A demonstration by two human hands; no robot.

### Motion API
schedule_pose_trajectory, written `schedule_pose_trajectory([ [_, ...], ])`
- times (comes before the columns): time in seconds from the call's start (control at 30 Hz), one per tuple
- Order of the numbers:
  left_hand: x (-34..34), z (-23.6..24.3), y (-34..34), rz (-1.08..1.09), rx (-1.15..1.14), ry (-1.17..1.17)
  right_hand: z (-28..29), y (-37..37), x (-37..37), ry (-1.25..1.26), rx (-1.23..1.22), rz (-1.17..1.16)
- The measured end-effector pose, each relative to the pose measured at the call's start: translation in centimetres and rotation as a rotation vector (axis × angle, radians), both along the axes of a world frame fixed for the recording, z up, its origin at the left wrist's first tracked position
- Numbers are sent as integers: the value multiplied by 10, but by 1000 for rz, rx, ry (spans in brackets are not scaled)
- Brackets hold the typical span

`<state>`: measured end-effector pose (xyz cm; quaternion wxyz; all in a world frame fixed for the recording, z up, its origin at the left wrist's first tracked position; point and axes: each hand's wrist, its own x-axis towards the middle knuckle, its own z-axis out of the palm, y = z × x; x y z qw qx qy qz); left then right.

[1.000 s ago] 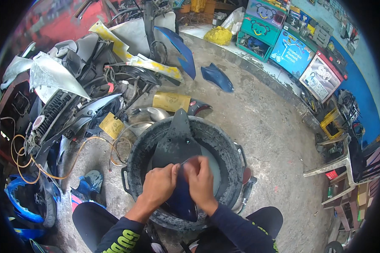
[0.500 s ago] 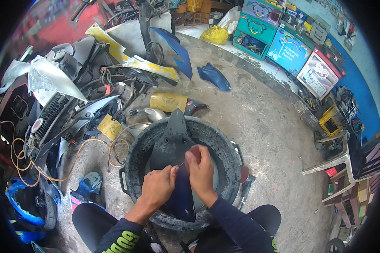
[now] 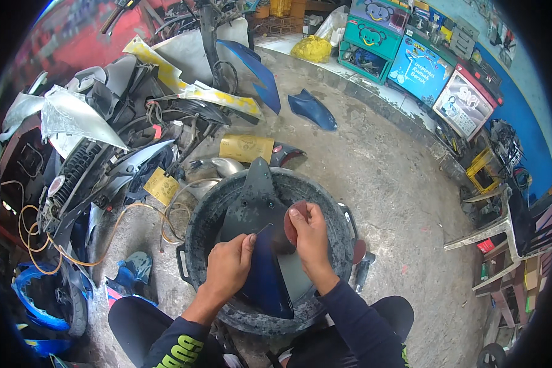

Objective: The person sands a blue motorcycle fairing piece over a bucket of water, using a small sanding disc and dipping the piece into the water to wet it.

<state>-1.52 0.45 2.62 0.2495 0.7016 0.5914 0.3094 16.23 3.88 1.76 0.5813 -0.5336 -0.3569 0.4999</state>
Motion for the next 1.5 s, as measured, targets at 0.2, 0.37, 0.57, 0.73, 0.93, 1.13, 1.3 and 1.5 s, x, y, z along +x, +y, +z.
schedule_pose_trajectory([
  [0.2,-1,2,1,20,-55,1,7,-11,-6,-68,46,131],
  [0.37,1,0,-1,-74,75,-39,-3,-19,-17,-566,213,50],
  [0.57,0,-1,-2,-195,-59,4,-3,-25,-28,-606,189,-86],
  [0.73,4,-1,-8,-235,-68,-57,-7,-12,-14,-724,292,-72],
  [0.93,-3,6,-7,-273,-64,-39,6,-16,-14,-827,295,-57],
  [1.13,-3,9,-8,-265,-37,10,5,-18,-13,-827,295,-27],
  [1.3,-6,5,-4,-232,1,-63,-2,-29,-23,-800,311,-13],
  [1.5,-8,2,-3,-230,24,-98,-4,-32,-26,-788,310,-11],
])
